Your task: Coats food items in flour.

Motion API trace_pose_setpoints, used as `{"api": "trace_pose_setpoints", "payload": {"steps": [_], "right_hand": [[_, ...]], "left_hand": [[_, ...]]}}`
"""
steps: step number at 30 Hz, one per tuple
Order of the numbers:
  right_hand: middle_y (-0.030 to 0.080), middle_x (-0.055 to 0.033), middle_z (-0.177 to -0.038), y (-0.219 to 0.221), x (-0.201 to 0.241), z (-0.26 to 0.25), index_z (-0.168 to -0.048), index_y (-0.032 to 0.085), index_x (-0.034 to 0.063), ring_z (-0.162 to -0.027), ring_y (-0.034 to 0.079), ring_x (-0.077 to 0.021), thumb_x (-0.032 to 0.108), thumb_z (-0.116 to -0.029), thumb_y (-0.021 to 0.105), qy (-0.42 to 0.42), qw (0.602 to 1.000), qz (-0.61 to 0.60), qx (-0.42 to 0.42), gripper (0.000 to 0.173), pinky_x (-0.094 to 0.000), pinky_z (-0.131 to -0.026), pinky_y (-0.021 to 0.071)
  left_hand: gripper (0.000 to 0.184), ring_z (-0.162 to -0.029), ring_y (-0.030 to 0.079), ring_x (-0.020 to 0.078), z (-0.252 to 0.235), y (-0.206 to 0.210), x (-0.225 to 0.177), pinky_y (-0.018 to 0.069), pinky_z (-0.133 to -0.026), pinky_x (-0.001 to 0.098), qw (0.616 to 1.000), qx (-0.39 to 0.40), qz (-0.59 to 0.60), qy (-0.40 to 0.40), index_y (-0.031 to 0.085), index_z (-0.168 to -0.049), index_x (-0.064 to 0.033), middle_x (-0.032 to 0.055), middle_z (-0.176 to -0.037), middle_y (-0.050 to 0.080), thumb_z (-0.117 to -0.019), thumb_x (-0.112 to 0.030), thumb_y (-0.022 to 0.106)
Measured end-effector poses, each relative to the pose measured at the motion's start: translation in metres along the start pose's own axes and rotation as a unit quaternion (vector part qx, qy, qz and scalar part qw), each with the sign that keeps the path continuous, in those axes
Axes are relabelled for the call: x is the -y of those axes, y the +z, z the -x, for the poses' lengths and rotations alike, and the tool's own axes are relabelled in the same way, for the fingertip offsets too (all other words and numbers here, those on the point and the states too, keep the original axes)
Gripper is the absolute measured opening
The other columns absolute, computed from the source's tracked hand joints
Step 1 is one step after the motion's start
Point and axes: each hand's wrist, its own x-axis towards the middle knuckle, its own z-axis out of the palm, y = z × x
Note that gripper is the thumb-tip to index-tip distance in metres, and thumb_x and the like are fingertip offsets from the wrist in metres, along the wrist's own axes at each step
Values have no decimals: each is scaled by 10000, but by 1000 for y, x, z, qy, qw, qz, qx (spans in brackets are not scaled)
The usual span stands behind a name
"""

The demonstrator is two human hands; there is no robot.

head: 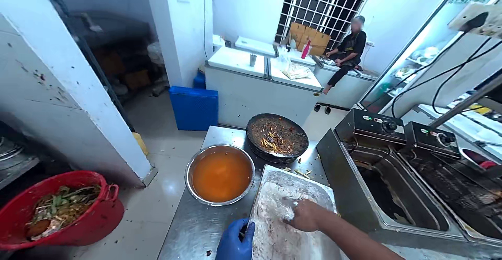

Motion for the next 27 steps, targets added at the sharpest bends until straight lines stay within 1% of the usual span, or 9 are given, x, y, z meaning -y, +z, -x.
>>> {"api": "trace_pose_setpoints", "payload": {"steps": [3, 6, 10, 15, 18, 20, 22, 24, 27], "right_hand": [[354, -201, -1641, 32, 19, -14, -1604, 342, 66, -1537, 290, -391, 625, -1005, 459, -11, 995, -57, -85, 828, -654, -1224, 234], [284, -269, -1653, 75, 53, -1, -1566, 380, -19, -1560, 161, -471, 511, -977, 589, -128, 988, -30, -81, 819, -726, -1212, 127], [225, -275, -1672, 91, 19, 34, -1578, 418, 127, -1545, 94, -545, 583, -845, 733, -97, 994, 49, -27, 919, -813, -1147, 127], [643, -174, -1360, 54, 0, 6, -1414, 574, 37, -1289, 604, -276, 193, -883, 738, -3, 967, -209, -148, 577, -487, -1117, 466], [661, -151, -1258, 19, 6, 36, -1347, 576, 17, -1178, 640, -238, 171, -855, 779, 50, 943, -328, -34, 554, -474, -1033, 515], [658, -249, -1238, 20, 4, 48, -1229, 640, -61, -1206, 613, -378, 352, -830, 831, 84, 978, -189, 43, 605, -601, -1031, 470], [508, -352, -1445, 60, 9, 44, -1360, 564, -101, -1398, 421, -527, 521, -852, 777, 56, 995, -44, 70, 831, -725, -1130, 305], [446, -293, -1548, 95, 13, 37, -1518, 418, -67, -1468, 402, -430, 419, -903, 737, 7, 998, -51, -31, 846, -592, -1219, 294], [666, -190, -1310, 76, 15, 37, -1415, 564, 5, -1235, 636, -282, 157, -908, 705, 23, 958, -253, -136, 548, -474, -1095, 484]], "left_hand": [[347, -927, 698, 165, 3, 3, 0, 577, -879, 391, 1000, 6, 0, -2, 745, -1141, -112, 57, -1046, 726, -1015, -391, 582], [349, -950, 703, 188, 3, 3, -6, 576, -889, 414, 1000, 9, -1, 4, 745, -1155, -87, 83, -1073, 728, -1018, -363, 581], [339, -968, 702, 183, 4, 2, -5, 576, -903, 400, 1000, 3, -6, -4, 742, -1168, -93, 80, -1091, 726, -1022, -352, 579], [351, -942, 698, 214, 8, 6, -6, 567, -902, 434, 1000, 2, -7, 2, 731, -1174, -64, 102, -1035, 723, -1027, -345, 578], [349, -935, 696, 208, 12, 7, -4, 570, -893, 425, 1000, -11, 6, -12, 729, -1170, -71, 93, -1019, 721, -1023, -352, 583], [343, -916, 697, 202, 13, 7, -3, 572, -877, 424, 1000, -20, 13, -16, 732, -1160, -79, 87, -1008, 721, -1021, -358, 589], [332, -889, 693, 188, 13, 7, -2, 573, -858, 416, 999, -21, 15, -20, 731, -1150, -90, 73, -985, 718, -1023, -361, 587], [324, -877, 690, 188, 13, 7, -3, 572, -847, 414, 1000, -15, 18, -19, 729, -1144, -89, 70, -966, 715, -1023, -352, 584], [323, -879, 693, 177, 13, 7, -2, 577, -849, 408, 999, -12, 27, -23, 732, -1144, -102, 60, -968, 719, -1020, -361, 583]]}}
